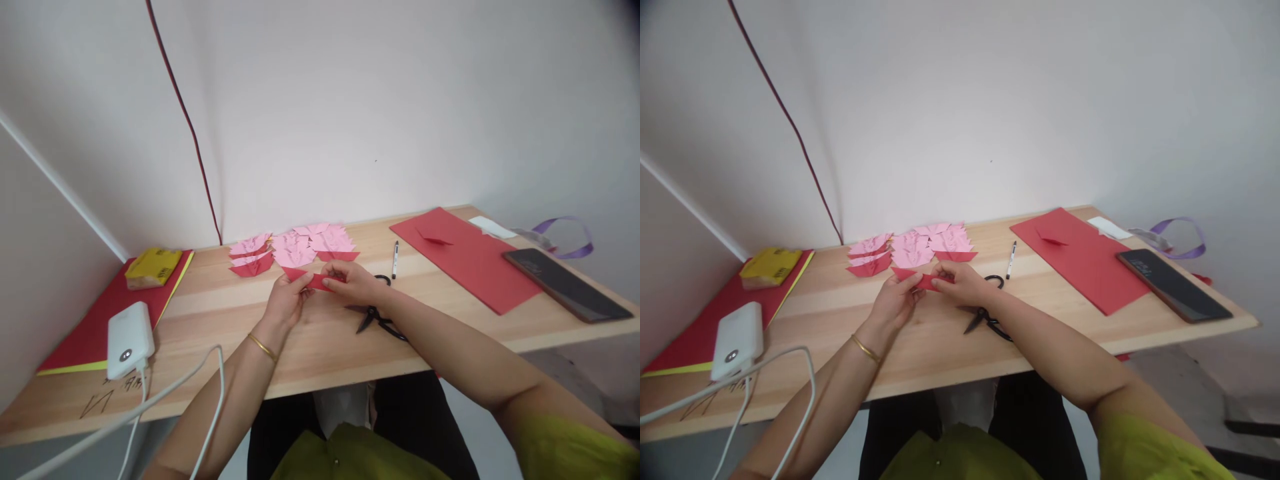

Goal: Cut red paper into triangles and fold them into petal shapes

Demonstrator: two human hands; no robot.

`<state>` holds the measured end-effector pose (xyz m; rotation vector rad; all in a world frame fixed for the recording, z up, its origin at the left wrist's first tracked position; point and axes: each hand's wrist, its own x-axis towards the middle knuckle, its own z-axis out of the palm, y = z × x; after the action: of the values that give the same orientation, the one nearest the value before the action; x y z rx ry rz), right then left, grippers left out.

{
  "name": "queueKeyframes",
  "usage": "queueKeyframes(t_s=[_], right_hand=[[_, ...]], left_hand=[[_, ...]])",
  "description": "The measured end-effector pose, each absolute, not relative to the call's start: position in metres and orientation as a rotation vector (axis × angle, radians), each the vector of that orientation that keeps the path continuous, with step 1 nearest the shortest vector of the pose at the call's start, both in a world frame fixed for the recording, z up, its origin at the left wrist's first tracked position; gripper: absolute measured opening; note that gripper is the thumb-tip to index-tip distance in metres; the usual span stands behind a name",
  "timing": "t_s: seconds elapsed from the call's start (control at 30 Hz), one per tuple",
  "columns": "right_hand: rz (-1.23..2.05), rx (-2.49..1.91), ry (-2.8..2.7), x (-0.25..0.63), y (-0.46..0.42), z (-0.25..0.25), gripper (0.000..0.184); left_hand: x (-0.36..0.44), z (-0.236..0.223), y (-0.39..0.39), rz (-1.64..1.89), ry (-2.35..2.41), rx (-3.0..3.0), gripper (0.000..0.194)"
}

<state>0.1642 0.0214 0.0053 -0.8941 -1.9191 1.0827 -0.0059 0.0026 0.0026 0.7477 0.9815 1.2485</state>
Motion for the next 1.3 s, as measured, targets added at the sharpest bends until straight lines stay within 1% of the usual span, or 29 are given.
queueKeyframes(t_s=[0.17,0.27,0.4,0.77,0.87,1.0,1.13,1.3], right_hand=[[1.037,-0.865,-1.969,0.164,0.02,0.006,0.013],[1.019,-0.879,-1.937,0.165,0.022,0.005,0.014],[1.063,-0.894,-1.864,0.166,0.025,0.001,0.016],[1.146,-0.9,-1.827,0.167,0.026,-0.002,0.019],[1.182,-0.891,-1.815,0.167,0.027,0.0,0.019],[1.131,-0.913,-1.854,0.167,0.027,0.002,0.017],[1.089,-0.918,-1.88,0.167,0.027,0.001,0.014],[1.103,-0.95,-1.826,0.164,0.025,0.0,0.014]], left_hand=[[-0.006,-0.006,0.002,1.202,1.072,1.111,0.022],[-0.006,-0.007,0.002,1.174,1.031,1.068,0.025],[-0.004,-0.007,0.001,1.049,0.998,1.086,0.03],[-0.008,-0.01,0.002,1.081,1.135,1.192,0.027],[-0.008,-0.011,0.003,1.131,1.101,1.161,0.026],[-0.007,-0.01,0.005,1.22,1.012,1.103,0.022],[-0.007,-0.008,0.005,1.174,0.963,1.037,0.022],[-0.006,-0.005,0.002,1.085,1.026,1.063,0.022]])
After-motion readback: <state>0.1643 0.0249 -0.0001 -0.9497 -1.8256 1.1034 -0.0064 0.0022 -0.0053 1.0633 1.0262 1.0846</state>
